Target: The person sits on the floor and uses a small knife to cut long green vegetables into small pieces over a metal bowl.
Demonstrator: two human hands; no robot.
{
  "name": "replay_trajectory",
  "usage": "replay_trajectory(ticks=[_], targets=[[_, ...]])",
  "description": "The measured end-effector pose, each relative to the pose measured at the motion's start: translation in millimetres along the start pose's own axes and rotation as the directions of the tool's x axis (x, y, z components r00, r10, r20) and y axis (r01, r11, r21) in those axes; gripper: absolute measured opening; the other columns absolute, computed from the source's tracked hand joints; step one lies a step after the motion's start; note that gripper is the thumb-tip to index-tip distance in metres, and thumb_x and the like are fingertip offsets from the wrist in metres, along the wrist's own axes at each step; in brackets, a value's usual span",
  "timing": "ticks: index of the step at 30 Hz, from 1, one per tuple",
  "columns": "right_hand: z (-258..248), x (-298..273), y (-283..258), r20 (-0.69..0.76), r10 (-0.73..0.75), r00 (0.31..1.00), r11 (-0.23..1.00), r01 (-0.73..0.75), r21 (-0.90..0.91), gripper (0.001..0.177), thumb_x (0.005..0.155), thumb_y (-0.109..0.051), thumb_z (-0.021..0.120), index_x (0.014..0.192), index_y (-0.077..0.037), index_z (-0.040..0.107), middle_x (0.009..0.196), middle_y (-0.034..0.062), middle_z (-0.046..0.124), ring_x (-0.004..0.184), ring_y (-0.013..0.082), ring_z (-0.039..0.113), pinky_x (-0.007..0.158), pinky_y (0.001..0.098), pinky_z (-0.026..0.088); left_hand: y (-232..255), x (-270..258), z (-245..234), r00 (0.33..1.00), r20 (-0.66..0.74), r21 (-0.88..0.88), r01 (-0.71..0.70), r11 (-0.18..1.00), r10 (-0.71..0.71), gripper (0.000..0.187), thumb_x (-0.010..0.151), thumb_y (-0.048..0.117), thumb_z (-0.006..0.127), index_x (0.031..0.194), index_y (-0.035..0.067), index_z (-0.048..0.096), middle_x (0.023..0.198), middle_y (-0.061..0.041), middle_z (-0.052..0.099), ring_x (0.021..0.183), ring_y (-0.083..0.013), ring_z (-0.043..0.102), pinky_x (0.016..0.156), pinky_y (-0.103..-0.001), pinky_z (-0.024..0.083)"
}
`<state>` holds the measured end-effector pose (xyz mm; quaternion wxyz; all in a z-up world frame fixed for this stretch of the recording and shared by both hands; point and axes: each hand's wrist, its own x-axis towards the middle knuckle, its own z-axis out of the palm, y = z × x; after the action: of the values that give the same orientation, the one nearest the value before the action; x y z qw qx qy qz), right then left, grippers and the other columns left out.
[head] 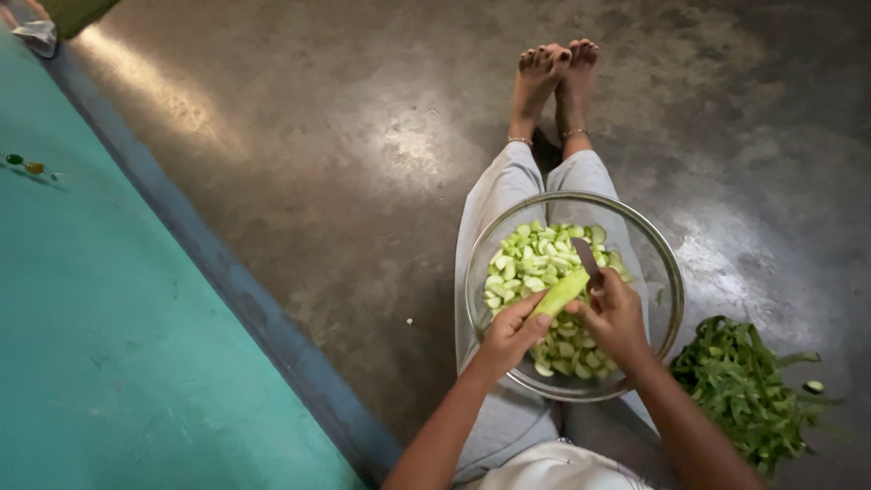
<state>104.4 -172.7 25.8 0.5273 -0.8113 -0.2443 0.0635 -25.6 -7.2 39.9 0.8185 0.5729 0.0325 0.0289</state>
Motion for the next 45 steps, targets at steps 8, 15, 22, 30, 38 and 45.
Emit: replay_trajectory(ticks=[8,15,22,30,38,45], targets=[[-5.0,20.3,-14.7,0.002,-0.133,0.991,0.984,0.133,-0.118,0.046,0.084,-0.04,0.08,0.099,-0.002,0.058,0.068,0.006,0.057,0.058,0.014,0.056,0.056,0.0339,0.044,14.5,14.3,0.7,0.999,-0.046,0.081,0.0,0.997,0.004,0.056,0.106,0.032,0.06,0.152,0.002,0.052,0.09,0.007,0.056,0.073,-0.0013,0.048,0.063,-0.018,0.041],[-8.5,28.1,-36.6,0.038,-0.062,0.997,0.997,0.063,-0.035,0.034,0.086,-0.028,0.076,0.1,-0.002,0.062,0.069,0.0102,0.065,0.056,0.0193,0.062,0.054,0.0356,0.048,32.8,21.6,10.0,0.998,-0.062,0.108,-0.021,0.994,0.027,0.054,0.107,0.03,0.059,0.153,0.005,0.051,0.089,0.009,0.055,0.073,0.0004,0.047,0.063,-0.018,0.04],[-11.7,28.5,-37.2,0.032,-0.135,0.99,0.978,0.138,-0.156,0.03,0.085,-0.027,0.076,0.092,-0.001,0.062,0.073,0.0158,0.065,0.062,0.0266,0.068,0.057,0.0381,0.049,33.4,26.9,21.7,0.997,-0.083,0.014,0.002,1.0,-0.001,0.047,0.107,0.026,0.06,0.149,0.004,0.057,0.083,0.011,0.051,0.067,0.0018,0.043,0.058,-0.016,0.035],[-16.5,30.7,-43.7,0.078,-0.076,0.994,0.986,0.086,-0.143,0.034,0.088,-0.037,0.071,0.097,-0.004,0.066,0.074,0.0166,0.067,0.064,0.0323,0.068,0.059,0.0407,0.051,42.5,34.9,30.9,0.991,-0.131,0.027,0.015,1.0,-0.011,0.047,0.106,0.025,0.061,0.147,0.004,0.057,0.086,0.011,0.055,0.069,0.002,0.045,0.059,-0.017,0.037],[-18.3,27.2,-47.4,0.068,-0.187,0.98,0.978,0.192,-0.084,0.032,0.096,-0.035,0.059,0.111,-0.009,0.069,0.084,0.016,0.072,0.073,0.0344,0.071,0.063,0.0416,0.053,32.2,50.1,35.9,0.979,-0.182,-0.066,0.08,0.995,-0.091,0.035,0.105,0.028,0.062,0.131,0.006,0.064,0.076,0.01,0.049,0.059,0.0013,0.04,0.051,-0.018,0.031],[-3.4,20.9,-35.5,0.116,-0.153,0.981,0.923,0.184,-0.337,0.042,0.09,-0.048,0.065,0.1,-0.007,0.062,0.086,0.0159,0.068,0.078,0.0369,0.068,0.068,0.0461,0.051,6.1,78.5,28.1,0.903,-0.339,-0.375,0.126,0.918,-0.262,0.051,0.105,0.056,0.049,0.114,0.009,0.064,0.08,0.003,0.059,0.054,-0.0048,0.043,0.047,-0.021,0.034]])
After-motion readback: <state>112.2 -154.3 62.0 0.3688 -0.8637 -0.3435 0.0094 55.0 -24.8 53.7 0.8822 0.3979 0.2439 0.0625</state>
